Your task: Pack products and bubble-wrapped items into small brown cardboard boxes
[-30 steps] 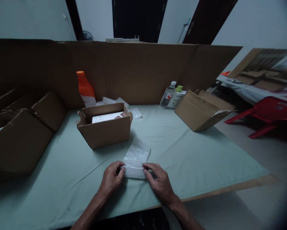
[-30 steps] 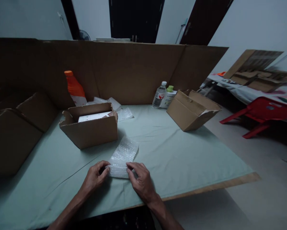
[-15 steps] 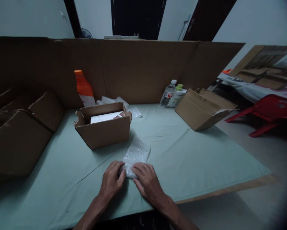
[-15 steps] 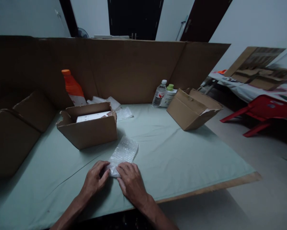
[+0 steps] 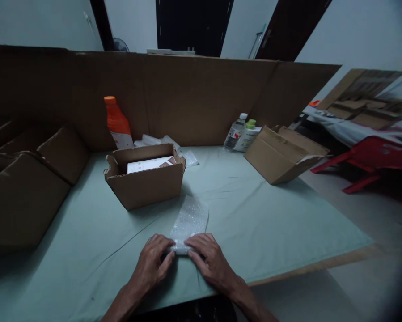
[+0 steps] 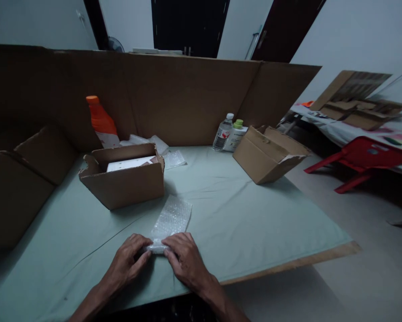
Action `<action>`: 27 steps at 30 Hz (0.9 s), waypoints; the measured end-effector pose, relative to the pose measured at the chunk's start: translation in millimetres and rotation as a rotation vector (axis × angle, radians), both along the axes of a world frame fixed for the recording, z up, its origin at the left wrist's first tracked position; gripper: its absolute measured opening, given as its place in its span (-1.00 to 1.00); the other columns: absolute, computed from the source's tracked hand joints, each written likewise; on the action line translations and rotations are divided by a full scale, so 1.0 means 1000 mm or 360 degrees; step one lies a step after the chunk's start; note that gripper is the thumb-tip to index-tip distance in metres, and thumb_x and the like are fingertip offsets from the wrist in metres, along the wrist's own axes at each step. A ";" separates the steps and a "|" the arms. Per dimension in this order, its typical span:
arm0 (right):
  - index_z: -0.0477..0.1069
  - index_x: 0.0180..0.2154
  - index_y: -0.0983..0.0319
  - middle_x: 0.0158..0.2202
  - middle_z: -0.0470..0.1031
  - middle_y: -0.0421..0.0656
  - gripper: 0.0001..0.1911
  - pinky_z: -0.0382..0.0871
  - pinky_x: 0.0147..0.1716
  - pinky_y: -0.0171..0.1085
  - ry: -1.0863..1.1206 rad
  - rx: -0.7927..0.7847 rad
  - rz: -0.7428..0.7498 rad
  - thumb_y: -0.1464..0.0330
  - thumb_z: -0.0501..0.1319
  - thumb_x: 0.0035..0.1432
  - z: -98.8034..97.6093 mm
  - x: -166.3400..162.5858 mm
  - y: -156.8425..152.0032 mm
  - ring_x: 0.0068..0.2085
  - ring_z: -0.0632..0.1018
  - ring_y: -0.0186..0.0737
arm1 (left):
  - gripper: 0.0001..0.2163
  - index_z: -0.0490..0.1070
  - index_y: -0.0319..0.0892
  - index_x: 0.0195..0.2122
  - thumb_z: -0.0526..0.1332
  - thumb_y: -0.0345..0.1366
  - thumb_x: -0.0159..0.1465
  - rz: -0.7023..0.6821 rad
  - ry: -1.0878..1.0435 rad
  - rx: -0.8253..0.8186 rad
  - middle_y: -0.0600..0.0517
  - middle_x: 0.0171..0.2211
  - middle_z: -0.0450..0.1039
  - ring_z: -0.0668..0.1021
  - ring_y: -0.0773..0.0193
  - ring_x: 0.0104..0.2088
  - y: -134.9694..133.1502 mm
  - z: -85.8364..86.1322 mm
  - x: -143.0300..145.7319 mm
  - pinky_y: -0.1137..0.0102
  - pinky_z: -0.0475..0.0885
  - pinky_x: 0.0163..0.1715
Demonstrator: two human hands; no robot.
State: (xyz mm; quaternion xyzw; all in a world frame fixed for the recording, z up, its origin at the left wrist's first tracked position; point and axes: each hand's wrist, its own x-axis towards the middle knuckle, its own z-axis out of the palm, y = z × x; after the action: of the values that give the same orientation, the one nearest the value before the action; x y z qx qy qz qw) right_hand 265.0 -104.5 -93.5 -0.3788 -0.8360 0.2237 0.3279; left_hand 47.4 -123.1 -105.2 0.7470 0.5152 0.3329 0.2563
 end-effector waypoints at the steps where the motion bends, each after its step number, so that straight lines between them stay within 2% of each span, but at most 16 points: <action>1: 0.49 -0.06 0.17 -0.17 0.63 -0.12 -0.80 0.41 -0.11 -0.10 0.0009 -0.0012 0.0004 0.42 0.17 0.31 0.000 0.000 0.000 -0.14 0.57 -0.12 | -0.85 0.50 -0.14 -0.20 0.16 -0.28 0.31 -0.0004 0.0012 -0.0021 -0.03 -0.32 0.56 0.54 0.15 -0.28 -0.001 0.001 -0.001 0.25 0.44 -0.24; 7: 0.48 -0.05 0.15 -0.17 0.63 -0.10 -0.78 0.42 -0.12 -0.09 0.0026 -0.0054 -0.0017 0.42 0.13 0.32 -0.002 -0.001 0.005 -0.14 0.58 -0.11 | -0.83 0.49 -0.13 -0.22 0.12 -0.25 0.33 0.0004 0.0062 -0.0105 -0.03 -0.33 0.55 0.52 0.15 -0.29 -0.003 0.001 0.000 0.26 0.39 -0.23; 14: 0.45 -0.03 0.17 -0.12 0.61 -0.07 -0.78 0.42 -0.14 -0.07 -0.0023 0.0205 -0.0153 0.44 0.15 0.32 -0.010 -0.001 0.004 -0.11 0.58 -0.08 | -0.78 0.45 -0.16 -0.28 0.06 -0.21 0.34 0.0005 0.0209 -0.0263 -0.04 -0.36 0.52 0.50 0.11 -0.29 0.004 0.007 0.005 0.22 0.34 -0.20; 19: 0.43 0.04 0.17 -0.07 0.59 -0.06 -0.73 0.44 -0.12 -0.08 -0.0032 0.0326 -0.0217 0.44 0.14 0.33 -0.015 0.001 0.004 -0.06 0.57 -0.09 | -0.74 0.43 -0.16 -0.34 0.03 -0.17 0.33 0.0074 0.0363 -0.0397 -0.04 -0.40 0.49 0.49 0.13 -0.32 0.011 0.013 0.009 0.27 0.32 -0.21; 23: 0.42 0.05 0.17 0.00 0.55 -0.03 -0.72 0.45 -0.08 -0.08 -0.0032 0.0359 -0.0253 0.45 0.14 0.33 -0.019 0.000 0.006 -0.01 0.55 -0.08 | -0.73 0.41 -0.15 -0.38 0.02 -0.14 0.33 0.0109 0.0412 -0.0437 -0.02 -0.43 0.49 0.49 0.15 -0.34 0.016 0.013 0.012 0.30 0.30 -0.23; 27: 0.39 0.08 0.17 -0.04 0.57 -0.04 -0.68 0.44 -0.10 -0.08 -0.0054 0.0320 -0.0187 0.48 0.11 0.32 -0.021 -0.002 0.007 -0.04 0.56 -0.07 | -0.74 0.40 -0.14 -0.40 0.03 -0.14 0.31 0.0150 0.0461 -0.0466 -0.02 -0.46 0.48 0.49 0.13 -0.37 0.020 0.013 0.014 0.31 0.28 -0.27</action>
State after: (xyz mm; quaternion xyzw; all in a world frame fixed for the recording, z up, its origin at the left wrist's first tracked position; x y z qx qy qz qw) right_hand 263.1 -97.7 -114.4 -0.3961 -0.8360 0.1128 0.3626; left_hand 60.9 -103.3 -91.8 0.7170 0.6238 0.1553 0.2696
